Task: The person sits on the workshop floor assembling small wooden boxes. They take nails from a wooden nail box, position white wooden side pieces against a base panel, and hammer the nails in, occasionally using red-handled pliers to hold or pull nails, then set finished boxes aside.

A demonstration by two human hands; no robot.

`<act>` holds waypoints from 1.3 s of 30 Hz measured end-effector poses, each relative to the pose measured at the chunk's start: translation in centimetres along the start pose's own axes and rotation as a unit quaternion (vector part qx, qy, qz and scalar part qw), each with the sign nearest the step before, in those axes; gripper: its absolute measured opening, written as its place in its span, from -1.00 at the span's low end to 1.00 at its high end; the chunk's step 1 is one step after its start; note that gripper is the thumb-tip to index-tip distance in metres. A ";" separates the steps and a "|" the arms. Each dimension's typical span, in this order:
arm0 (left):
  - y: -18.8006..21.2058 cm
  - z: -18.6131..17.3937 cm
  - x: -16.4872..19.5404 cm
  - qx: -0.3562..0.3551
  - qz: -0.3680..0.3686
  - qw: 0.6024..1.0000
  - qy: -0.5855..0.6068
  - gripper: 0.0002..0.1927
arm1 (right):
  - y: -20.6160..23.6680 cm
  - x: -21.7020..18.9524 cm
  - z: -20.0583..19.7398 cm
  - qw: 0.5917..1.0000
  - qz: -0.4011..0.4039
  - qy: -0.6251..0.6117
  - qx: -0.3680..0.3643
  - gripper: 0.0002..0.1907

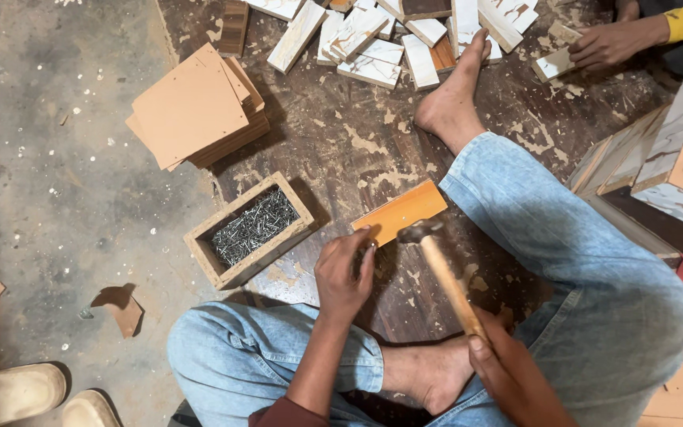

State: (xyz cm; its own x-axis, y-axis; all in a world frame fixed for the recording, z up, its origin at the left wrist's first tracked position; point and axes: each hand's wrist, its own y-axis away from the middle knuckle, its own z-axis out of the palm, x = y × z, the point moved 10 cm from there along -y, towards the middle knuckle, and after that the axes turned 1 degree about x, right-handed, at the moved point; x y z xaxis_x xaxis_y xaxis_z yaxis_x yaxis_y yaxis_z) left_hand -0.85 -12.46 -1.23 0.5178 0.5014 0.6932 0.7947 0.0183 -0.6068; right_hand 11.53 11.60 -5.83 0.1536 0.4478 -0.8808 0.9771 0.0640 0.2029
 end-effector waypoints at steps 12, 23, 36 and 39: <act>2.3 1.1 -2.6 0.005 -0.007 1.000 -0.020 -0.58 | -0.9 -0.7 2.7 0.989 0.040 0.138 -0.026 -0.32; 1.3 0.0 -2.3 -0.001 -0.042 0.999 0.032 -0.60 | -1.0 1.2 2.0 0.984 -0.017 0.172 0.047 -0.36; 1.2 1.3 -6.1 -0.070 -0.080 0.994 0.009 -0.29 | 0.1 2.8 1.3 0.987 0.070 0.139 0.041 -0.28; 1.3 1.2 -6.1 -0.062 -0.072 0.995 0.006 -0.31 | 1.7 -0.5 -0.4 0.963 -0.061 0.185 0.189 -0.40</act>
State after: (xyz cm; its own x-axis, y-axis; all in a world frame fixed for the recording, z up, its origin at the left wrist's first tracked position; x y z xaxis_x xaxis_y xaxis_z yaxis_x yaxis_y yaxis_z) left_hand -3.36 -14.44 -6.67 0.3988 0.4900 0.7751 0.8937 -0.0180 -0.4484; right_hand 13.08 11.89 -4.89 0.0398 0.7486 -0.6618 0.9792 -0.1612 -0.1235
